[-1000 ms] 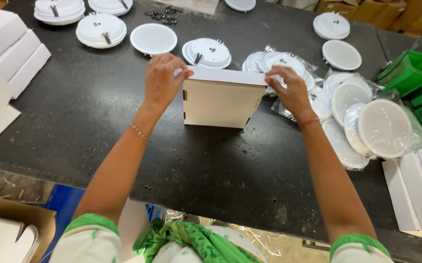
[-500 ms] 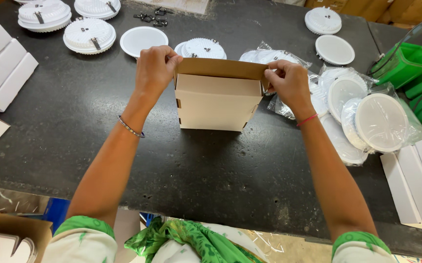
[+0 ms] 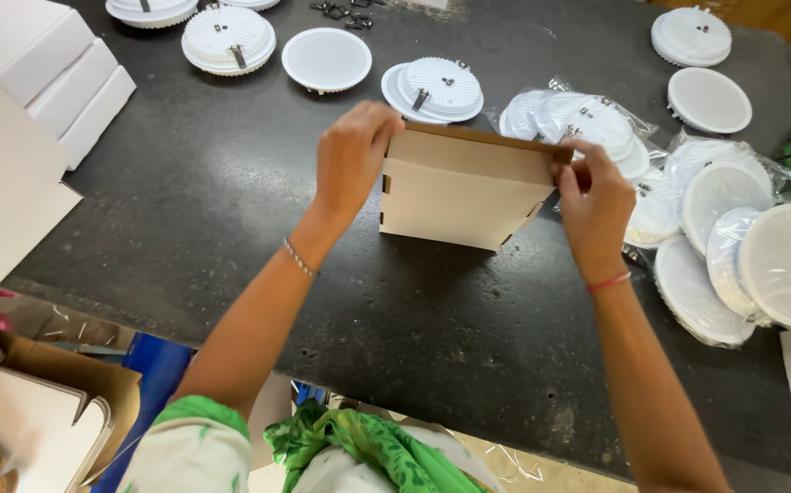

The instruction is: The person folds flat white cardboard boxes into shape and places them on the worktable. They then pick up round LED ceiling light fixtures from the table, place one into a box, close the lid, and stack the packed boxes with the others.

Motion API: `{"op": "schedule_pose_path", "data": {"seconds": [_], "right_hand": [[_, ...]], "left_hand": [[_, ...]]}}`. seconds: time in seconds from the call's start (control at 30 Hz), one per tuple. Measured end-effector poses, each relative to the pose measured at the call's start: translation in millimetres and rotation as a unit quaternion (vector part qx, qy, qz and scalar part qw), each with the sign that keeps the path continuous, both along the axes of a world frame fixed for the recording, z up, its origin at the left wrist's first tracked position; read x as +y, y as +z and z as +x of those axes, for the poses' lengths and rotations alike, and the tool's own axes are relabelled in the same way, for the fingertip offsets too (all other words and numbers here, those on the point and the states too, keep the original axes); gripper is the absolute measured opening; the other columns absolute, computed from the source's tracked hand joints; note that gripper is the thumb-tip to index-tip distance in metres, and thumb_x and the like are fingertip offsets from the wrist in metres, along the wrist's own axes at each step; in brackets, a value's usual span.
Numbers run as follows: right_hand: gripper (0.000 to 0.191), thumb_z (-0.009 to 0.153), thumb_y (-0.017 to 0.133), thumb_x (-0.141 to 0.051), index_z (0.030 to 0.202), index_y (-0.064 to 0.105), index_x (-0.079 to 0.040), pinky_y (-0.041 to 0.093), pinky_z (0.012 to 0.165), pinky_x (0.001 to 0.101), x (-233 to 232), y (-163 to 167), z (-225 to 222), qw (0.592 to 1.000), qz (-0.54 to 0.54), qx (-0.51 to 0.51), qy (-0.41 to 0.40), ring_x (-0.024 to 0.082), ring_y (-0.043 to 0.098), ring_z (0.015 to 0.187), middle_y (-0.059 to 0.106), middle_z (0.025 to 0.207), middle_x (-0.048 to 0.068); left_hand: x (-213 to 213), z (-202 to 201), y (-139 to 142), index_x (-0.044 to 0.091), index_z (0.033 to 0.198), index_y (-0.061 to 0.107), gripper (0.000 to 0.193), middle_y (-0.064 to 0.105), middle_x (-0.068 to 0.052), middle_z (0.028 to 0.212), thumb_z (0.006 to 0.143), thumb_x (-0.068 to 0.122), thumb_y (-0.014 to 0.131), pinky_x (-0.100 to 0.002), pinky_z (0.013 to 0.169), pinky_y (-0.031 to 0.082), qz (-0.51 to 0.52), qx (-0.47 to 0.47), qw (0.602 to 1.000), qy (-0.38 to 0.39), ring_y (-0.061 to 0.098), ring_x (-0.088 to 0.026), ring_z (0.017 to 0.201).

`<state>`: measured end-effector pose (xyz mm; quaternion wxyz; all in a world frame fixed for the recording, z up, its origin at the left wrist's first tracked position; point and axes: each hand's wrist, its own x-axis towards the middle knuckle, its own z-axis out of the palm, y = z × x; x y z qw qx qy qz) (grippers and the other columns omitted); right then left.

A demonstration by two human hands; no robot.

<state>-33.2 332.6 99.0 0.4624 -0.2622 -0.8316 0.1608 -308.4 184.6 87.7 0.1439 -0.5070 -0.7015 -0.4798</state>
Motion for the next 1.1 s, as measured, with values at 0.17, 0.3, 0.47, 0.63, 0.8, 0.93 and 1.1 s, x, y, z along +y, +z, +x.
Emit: {"op": "schedule_pose_path", "data": {"seconds": [0.17,0.3,0.47,0.63,0.8,0.93,1.1], "right_hand": [[0.019,0.100,0.074,-0.004,0.119,0.072,-0.005,0.051,0.098,0.0379,-13,-26,18,0.988,0.150,-0.008,-0.028,0.030,0.063,0.114,0.070,0.125,0.015],[0.021,0.098,0.074,-0.002,0.120,0.072,-0.004,0.052,0.091,0.0318,-13,-38,24,0.998,-0.002,0.052,-0.029,0.021,0.062,0.103,0.063,0.113,0.014],[0.027,0.088,0.083,-0.007,0.099,0.058,0.000,0.054,0.070,0.0256,-30,-49,1,0.967,-0.232,0.096,-0.044,0.013,0.066,0.077,0.066,0.085,0.007],[0.007,0.087,0.064,-0.005,0.093,0.068,-0.002,0.058,0.060,0.0290,-31,-41,65,0.882,-0.371,-0.252,0.144,0.014,0.071,0.069,0.074,0.079,0.006],[0.049,0.089,0.071,-0.038,0.122,0.063,-0.003,0.063,0.074,0.0365,-61,-72,163,0.732,-0.617,-0.210,0.198,0.022,0.075,0.085,0.077,0.106,0.017],[0.083,0.081,0.052,-0.064,0.136,0.050,-0.003,0.061,0.091,0.0443,-96,-106,199,0.607,-0.708,0.297,0.204,0.025,0.070,0.115,0.068,0.126,0.017],[0.050,0.096,0.070,-0.036,0.131,0.056,-0.002,0.057,0.088,0.0398,-128,-145,205,0.620,-0.706,0.332,0.077,0.019,0.066,0.103,0.067,0.115,0.009]], "left_hand": [[-31,12,-23,0.010,0.109,0.075,0.018,0.069,-0.004,0.131,0.097,0.025,0.075,-0.042,0.094,0.054,0.052,0.182,0.982,0.001,0.065,-0.031,0.118],[-24,7,-28,0.008,0.102,0.073,0.021,0.068,-0.004,0.136,0.099,0.028,0.076,-0.046,0.097,0.054,0.046,0.188,0.981,0.005,0.065,-0.034,0.122],[-17,11,-33,0.005,0.112,0.063,0.037,0.061,-0.012,0.146,0.098,0.034,0.081,-0.044,0.093,0.056,0.025,0.097,0.993,-0.057,0.066,-0.037,0.120],[-27,18,-26,0.006,0.135,0.049,0.076,0.061,-0.012,0.124,0.079,0.035,0.091,-0.045,0.090,0.055,-0.022,-0.031,0.993,-0.108,0.064,-0.036,0.115],[-60,75,-35,0.010,0.130,0.056,0.069,0.053,-0.012,0.129,0.073,0.025,0.091,-0.046,0.090,0.053,-0.035,0.052,0.991,-0.117,0.054,-0.037,0.122],[-89,184,-77,0.011,0.127,0.060,0.052,0.051,-0.006,0.123,0.078,0.011,0.076,-0.049,0.104,0.043,-0.045,0.225,0.945,-0.234,0.053,-0.029,0.116],[-106,284,-101,0.021,0.141,0.058,0.049,0.047,-0.003,0.132,0.092,0.023,0.065,-0.044,0.112,0.038,-0.071,0.288,0.830,-0.472,0.043,-0.024,0.128]]}}
